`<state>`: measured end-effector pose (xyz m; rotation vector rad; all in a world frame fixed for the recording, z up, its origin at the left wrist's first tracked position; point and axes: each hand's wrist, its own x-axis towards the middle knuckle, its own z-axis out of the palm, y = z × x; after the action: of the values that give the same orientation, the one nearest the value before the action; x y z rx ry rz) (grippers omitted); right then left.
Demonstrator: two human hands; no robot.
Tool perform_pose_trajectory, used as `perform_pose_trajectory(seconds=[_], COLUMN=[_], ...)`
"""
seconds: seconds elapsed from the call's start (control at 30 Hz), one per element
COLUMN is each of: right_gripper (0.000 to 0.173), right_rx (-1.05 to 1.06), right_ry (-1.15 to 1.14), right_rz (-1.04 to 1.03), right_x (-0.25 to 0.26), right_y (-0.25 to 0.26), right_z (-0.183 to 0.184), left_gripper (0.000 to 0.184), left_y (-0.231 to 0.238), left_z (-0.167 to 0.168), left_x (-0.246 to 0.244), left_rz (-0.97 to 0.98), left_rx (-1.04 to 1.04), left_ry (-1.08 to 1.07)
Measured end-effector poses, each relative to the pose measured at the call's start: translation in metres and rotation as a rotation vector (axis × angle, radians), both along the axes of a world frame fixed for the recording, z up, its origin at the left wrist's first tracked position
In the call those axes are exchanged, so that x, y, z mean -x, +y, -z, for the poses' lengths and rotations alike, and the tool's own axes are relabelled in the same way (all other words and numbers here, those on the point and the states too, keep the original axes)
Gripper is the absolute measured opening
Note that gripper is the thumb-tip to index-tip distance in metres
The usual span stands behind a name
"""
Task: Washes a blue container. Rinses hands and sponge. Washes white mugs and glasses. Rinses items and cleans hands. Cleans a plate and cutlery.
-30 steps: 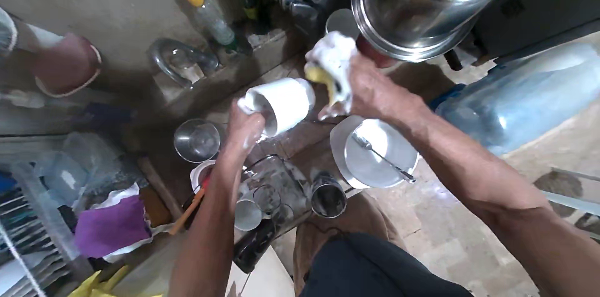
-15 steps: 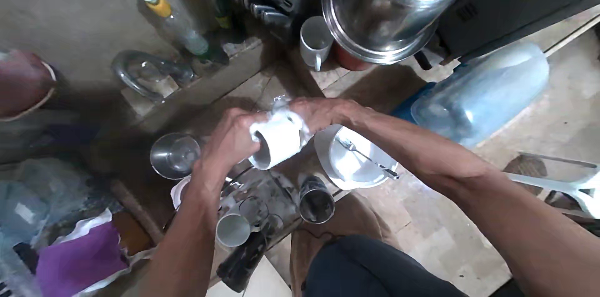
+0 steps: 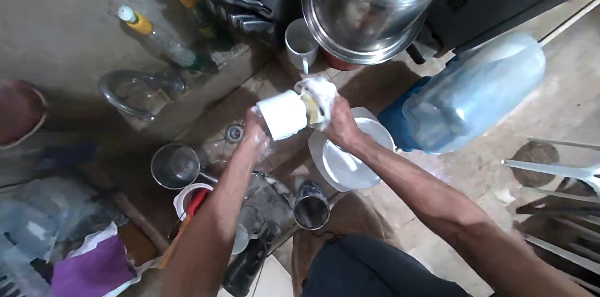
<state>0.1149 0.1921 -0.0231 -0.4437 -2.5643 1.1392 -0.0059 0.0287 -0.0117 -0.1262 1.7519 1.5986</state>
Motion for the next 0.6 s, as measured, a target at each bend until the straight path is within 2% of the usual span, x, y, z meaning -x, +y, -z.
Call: perform_pose_trajectory(seconds=[0.07, 0.13, 0.17, 0.23, 0.33, 0.5, 0.6], right_gripper=[0.041, 0.035, 0.034, 0.036, 0.036, 0.036, 0.035], right_rx=[0.238, 0.426, 0.446, 0.422, 0.381, 0.453, 0.473], right_ry=[0.081, 0.073, 0.073, 0.053, -0.010, -0.030, -0.055], right_rz=[0.148, 0.251, 0.277, 0.284, 0.311, 0.386, 0.376], right_x=[-0.021, -0.045, -0.055, -0.070, -0.086, -0.097, -0.100], right_y=[0.004, 0.015, 0.022, 0.033, 0.037, 0.035, 0.032], right_z=[-0.004, -0.020, -0.028, -0.039, -0.049, -0.051, -0.050], left_gripper=[0.032, 0.029, 0.026, 0.038, 0.042, 0.035, 0.033], left_y=[0.005, 0.006, 0.007, 0.018, 0.056, 0.111, 0.131], left_z=[0.008, 0.019, 0.023, 0.027, 0.014, 0.004, 0.006], left_x=[-0.002, 0.001, 0.005, 0.010, 0.006, 0.008, 0.006], left_rz=[-0.066, -0.046, 0.010, 0.153, 0.350, 0.616, 0.701], left_rx=[-0.095, -0.071, 0.013, 0.301, 0.613, 0.754, 0.786], left_ry=[-0.106, -0.062, 0.020, 0.168, 0.282, 0.371, 0.413])
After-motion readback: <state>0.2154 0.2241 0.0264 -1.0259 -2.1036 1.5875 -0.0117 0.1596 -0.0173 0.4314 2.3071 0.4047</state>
